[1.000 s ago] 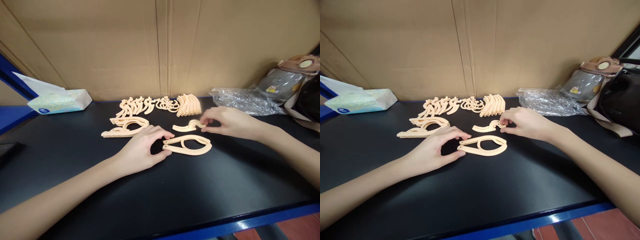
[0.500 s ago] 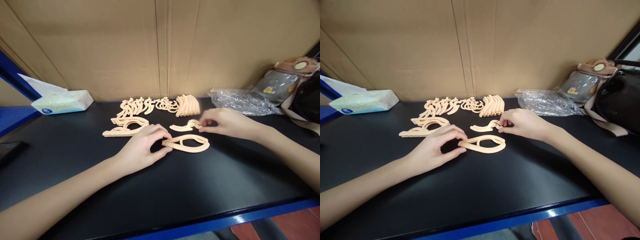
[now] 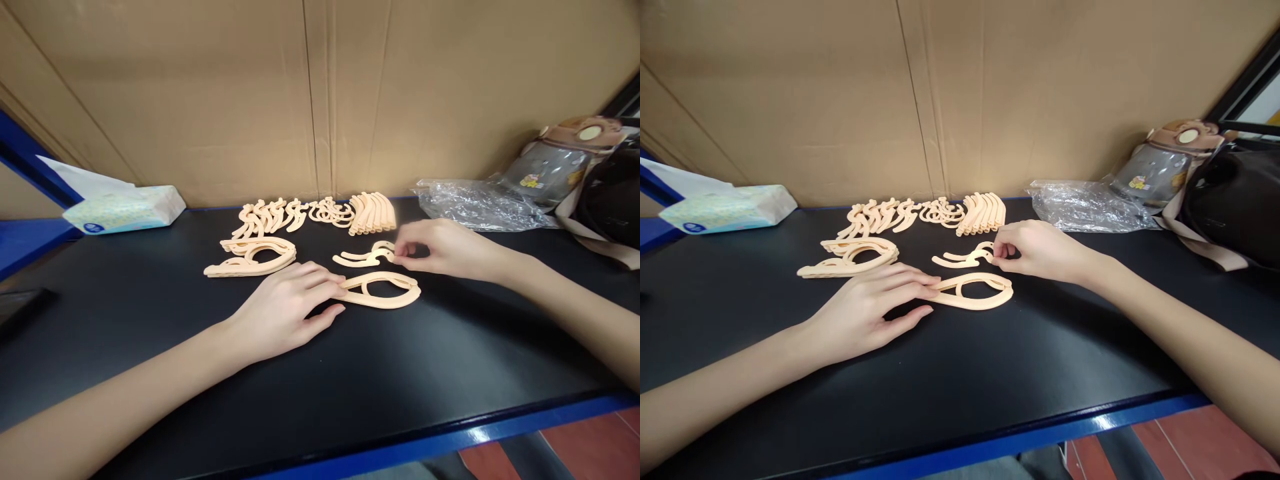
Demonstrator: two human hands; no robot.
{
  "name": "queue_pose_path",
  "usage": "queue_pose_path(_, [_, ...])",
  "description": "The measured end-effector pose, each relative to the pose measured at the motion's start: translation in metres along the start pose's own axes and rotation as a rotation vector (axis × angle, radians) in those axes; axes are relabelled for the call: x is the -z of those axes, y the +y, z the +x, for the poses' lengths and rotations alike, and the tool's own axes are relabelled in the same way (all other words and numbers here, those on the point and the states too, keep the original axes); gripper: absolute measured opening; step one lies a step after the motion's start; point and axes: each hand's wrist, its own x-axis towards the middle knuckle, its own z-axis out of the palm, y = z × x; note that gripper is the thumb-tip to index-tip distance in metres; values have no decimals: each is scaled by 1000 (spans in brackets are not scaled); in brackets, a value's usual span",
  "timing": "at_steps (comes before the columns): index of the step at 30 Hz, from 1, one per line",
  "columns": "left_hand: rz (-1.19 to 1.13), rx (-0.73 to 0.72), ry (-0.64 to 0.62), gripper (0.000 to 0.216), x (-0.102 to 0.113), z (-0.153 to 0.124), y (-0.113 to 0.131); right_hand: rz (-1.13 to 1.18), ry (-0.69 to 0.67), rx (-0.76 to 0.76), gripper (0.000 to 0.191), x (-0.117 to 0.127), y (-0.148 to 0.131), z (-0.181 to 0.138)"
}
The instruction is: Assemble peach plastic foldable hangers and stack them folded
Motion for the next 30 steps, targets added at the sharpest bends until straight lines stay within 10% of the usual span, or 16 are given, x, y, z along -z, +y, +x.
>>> queue_pose_path(17, [231, -160, 33, 22, -1, -1, 4, 95, 144, 94, 9, -16, -26, -1])
queue_pose_path(30, [-179, 183, 23, 11, -4, 1, -2, 16, 243, 200, 10, -17, -27, 0])
